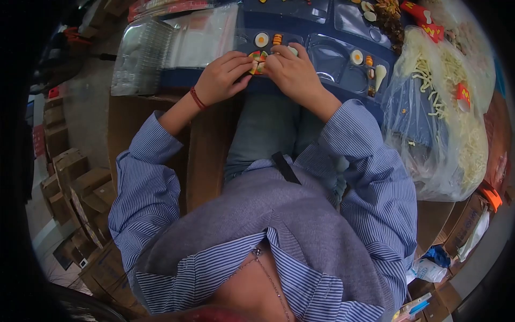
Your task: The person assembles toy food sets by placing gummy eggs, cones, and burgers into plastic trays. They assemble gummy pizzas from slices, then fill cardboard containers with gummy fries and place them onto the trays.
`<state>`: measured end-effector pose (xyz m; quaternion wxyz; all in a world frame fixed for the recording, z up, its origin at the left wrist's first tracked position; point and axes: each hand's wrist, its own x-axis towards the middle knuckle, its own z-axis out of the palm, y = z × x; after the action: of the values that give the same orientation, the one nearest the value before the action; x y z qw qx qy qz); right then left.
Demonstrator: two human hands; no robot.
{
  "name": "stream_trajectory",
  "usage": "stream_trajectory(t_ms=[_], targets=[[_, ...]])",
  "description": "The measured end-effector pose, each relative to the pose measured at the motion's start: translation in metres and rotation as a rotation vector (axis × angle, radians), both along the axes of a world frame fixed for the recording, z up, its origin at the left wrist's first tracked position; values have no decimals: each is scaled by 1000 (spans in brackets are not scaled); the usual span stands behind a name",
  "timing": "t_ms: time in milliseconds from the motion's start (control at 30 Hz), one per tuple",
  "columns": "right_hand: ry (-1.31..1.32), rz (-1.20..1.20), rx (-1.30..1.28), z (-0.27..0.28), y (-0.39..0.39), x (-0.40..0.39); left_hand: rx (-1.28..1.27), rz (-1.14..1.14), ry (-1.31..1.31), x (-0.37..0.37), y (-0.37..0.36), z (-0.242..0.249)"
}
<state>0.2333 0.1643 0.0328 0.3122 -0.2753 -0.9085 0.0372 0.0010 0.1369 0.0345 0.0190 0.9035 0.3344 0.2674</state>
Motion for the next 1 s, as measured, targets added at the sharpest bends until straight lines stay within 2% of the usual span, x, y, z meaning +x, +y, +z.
stream_trajectory(t_ms=[67, 100, 167, 200, 233, 300, 367, 433, 467, 533, 600, 633, 667, 733, 833, 1000], targets=[[168, 21, -49, 10, 3, 3, -7, 22, 33, 0, -6, 2], [169, 19, -51, 18, -2, 12, -10, 20, 34, 1, -12, 3], [293, -121, -426, 47, -29, 48, -80, 97, 150, 5, -23, 6], [240, -145, -586, 66, -44, 70, -82, 91, 148, 6, -26, 5], [183, -170, -746, 83, -61, 96, -100, 117, 172, 7, -29, 4], [-216, -231, -849, 102, -92, 150, -122, 136, 187, 12, -35, 6], [-723, -385, -1070, 102, -130, 206, -61, 169, 251, 17, -37, 16], [-1095, -479, -1045, 84, -174, 249, -52, 126, 290, 22, -33, 13], [-1092, -492, -1046, 82, -178, 257, -36, 96, 335, 24, -28, 12], [-861, -253, -1142, 86, -181, 258, -48, 79, 346, 23, -22, 3], [-373, -316, -1001, 83, -151, 212, -61, 61, 372, 19, -20, -3], [-273, -370, -774, 68, -137, 198, -106, 47, 341, 18, -19, -4], [-175, -418, -544, 52, -123, 183, -150, 35, 310, 18, -18, -3], [-265, -460, -212, 37, -87, 150, -153, 50, 332, 22, -22, 6], [-329, -526, -224, 2, -62, 121, -172, 67, 386, 27, -27, 8], [-400, -397, -259, -4, -40, 106, -221, 107, 389, 20, -27, 8]])
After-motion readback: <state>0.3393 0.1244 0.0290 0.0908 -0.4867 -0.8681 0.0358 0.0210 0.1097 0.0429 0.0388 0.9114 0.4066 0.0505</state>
